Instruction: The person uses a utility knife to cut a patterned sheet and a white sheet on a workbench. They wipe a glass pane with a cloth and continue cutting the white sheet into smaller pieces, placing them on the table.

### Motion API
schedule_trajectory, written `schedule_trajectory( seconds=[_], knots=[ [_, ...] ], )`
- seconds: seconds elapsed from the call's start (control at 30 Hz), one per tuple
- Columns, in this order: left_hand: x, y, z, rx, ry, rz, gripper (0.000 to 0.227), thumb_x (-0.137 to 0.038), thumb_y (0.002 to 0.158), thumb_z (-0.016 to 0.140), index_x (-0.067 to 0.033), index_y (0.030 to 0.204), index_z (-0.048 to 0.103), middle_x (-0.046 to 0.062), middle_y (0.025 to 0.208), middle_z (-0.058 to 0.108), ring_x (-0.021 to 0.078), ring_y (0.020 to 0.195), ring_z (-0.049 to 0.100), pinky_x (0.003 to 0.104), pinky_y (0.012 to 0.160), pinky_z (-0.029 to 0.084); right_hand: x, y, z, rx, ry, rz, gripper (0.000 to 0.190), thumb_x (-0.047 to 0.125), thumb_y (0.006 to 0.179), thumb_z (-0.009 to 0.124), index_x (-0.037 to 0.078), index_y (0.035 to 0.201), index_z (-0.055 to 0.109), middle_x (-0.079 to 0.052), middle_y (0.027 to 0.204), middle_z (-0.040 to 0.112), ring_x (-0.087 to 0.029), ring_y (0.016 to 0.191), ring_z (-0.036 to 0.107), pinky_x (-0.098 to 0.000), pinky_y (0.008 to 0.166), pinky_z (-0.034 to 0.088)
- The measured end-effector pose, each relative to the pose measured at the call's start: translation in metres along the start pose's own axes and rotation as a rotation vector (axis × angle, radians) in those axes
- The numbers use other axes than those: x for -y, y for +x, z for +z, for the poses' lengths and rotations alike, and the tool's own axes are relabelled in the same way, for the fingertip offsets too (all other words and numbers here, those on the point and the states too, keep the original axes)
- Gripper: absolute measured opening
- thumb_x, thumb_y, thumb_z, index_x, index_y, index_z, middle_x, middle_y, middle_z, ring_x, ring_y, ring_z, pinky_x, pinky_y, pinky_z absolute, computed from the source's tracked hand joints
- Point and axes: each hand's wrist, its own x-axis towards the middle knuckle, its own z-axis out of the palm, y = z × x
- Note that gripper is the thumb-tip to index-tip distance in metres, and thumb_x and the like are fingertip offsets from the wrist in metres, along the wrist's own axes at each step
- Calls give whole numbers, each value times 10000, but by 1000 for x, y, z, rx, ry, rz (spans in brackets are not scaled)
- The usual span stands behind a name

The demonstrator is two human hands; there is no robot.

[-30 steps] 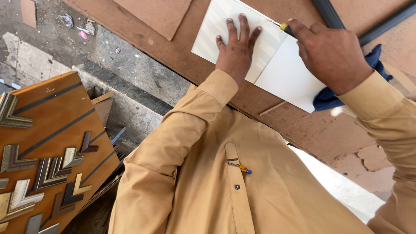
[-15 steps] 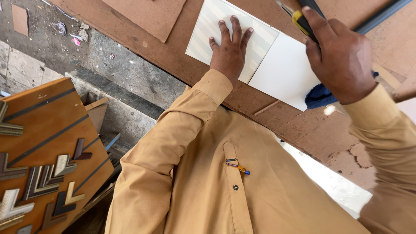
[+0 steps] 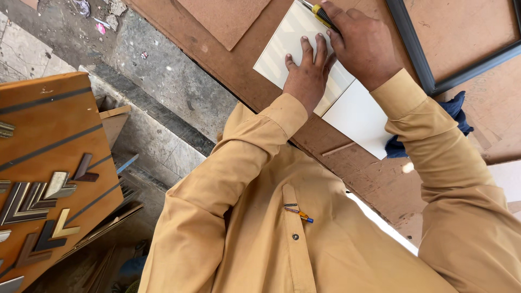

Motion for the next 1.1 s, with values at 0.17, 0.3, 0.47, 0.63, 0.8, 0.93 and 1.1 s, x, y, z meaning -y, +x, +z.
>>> schedule_trajectory(
  seconds=[0.17,0.3,0.47,0.63,0.8,0.93,1.1],
  knots=[
    [3,-1,-9,56,46,34,759,-235,970,589,-113,1623,221,276,1609,167,526,1446,275,626,990,529,-2,2,-2,13,-50,-27,442,107,1086,705,65,1507,577,-149,992,664,-301,778,680,-384,650,561],
    [4,0,-11,75,68,40,799,-246,962,616,-95,1628,199,281,1612,152,527,1451,269,619,992,532,0,3,2,-16,-50,-33,438,93,1077,697,53,1498,583,-158,1025,685,-287,773,695,-360,633,573],
    [4,1,-14,66,69,41,804,-232,952,630,-98,1623,207,286,1604,154,529,1447,273,623,976,543,1,3,3,-45,-51,-43,415,99,1090,690,32,1485,581,-162,1044,698,-284,805,707,-355,665,582],
    [4,-2,-17,84,86,53,834,-226,927,653,-87,1624,217,292,1600,153,531,1447,269,615,968,549,3,4,1,-2,-54,-57,426,92,1065,699,27,1475,603,-171,1034,696,-288,777,700,-355,636,574],
    [3,-2,-17,72,112,48,803,-218,931,653,-95,1618,256,288,1601,161,535,1441,276,612,960,556,11,12,-11,-2,-83,-86,279,51,1030,713,19,1297,636,-139,1030,715,-278,808,702,-355,639,550],
    [-1,-4,-7,71,175,57,713,-223,979,617,-105,1610,309,296,1624,163,543,1450,288,618,988,549,22,16,-17,28,-179,-119,237,38,1006,704,27,1238,658,-128,941,702,-250,764,685,-326,630,540],
    [-1,1,-2,46,91,30,687,-218,1000,567,-146,1620,279,279,1610,160,542,1443,285,636,996,532,24,8,-37,46,-221,-103,225,51,1016,658,41,1240,668,-120,898,701,-248,732,691,-344,631,539]
  ],
)
